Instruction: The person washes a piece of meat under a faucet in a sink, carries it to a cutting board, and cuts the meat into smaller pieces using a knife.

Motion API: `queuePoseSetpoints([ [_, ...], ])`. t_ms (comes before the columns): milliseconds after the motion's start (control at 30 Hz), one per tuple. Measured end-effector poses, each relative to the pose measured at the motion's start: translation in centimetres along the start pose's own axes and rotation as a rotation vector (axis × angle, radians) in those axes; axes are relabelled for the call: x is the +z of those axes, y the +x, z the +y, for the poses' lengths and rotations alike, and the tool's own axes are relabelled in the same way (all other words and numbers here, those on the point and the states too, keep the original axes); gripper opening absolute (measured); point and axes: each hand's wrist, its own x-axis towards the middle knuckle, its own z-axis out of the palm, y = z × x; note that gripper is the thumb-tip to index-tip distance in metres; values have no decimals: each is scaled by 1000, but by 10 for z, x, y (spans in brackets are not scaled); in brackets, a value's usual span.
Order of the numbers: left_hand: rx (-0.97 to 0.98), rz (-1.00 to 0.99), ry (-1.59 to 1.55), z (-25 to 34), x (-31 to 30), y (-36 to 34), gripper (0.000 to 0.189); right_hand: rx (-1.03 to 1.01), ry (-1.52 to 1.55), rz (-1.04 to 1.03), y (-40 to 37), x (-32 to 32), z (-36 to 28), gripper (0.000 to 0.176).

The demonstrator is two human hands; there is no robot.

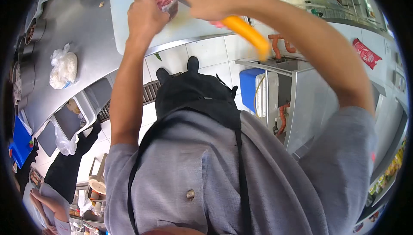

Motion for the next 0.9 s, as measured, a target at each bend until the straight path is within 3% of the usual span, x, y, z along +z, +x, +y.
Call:
queuePoseSetpoints([
  [67,13,-12,-16,-6,3,6,50,151,-70,-81,-31,-9,4,28],
  [200,40,30,-15,-4,4,0,47,231,22,-157,-48,-48,-20,25],
  [267,45,30,-74,-8,6,6,46,66,76,-491,-44,-81,-49,52],
  [333,34,29,-88,-8,6,7,48,130,57,-423,-16,-65,-30,47],
  [400,23,21,-95,-7,5,4,49,56,13,-319,9,-44,-12,50],
  [467,-45,-31,-275,-5,4,5,50,74,39,-329,20,-41,-7,51],
  [533,0,-7,-190,-9,7,4,50,84,67,-335,30,-33,-7,52],
  [600,48,19,-99,-10,7,5,51,53,104,-124,38,-11,-2,41],
  [733,19,60,-108,-7,5,6,49,-53,206,-4,69,35,18,37],
  [800,22,46,-81,-4,4,5,49,-364,127,550,85,80,41,35],
  [833,3,39,-77,-4,3,6,50,-209,200,492,83,87,35,39],
  [900,0,13,-69,-4,2,5,51,-246,179,517,83,90,33,40],
])
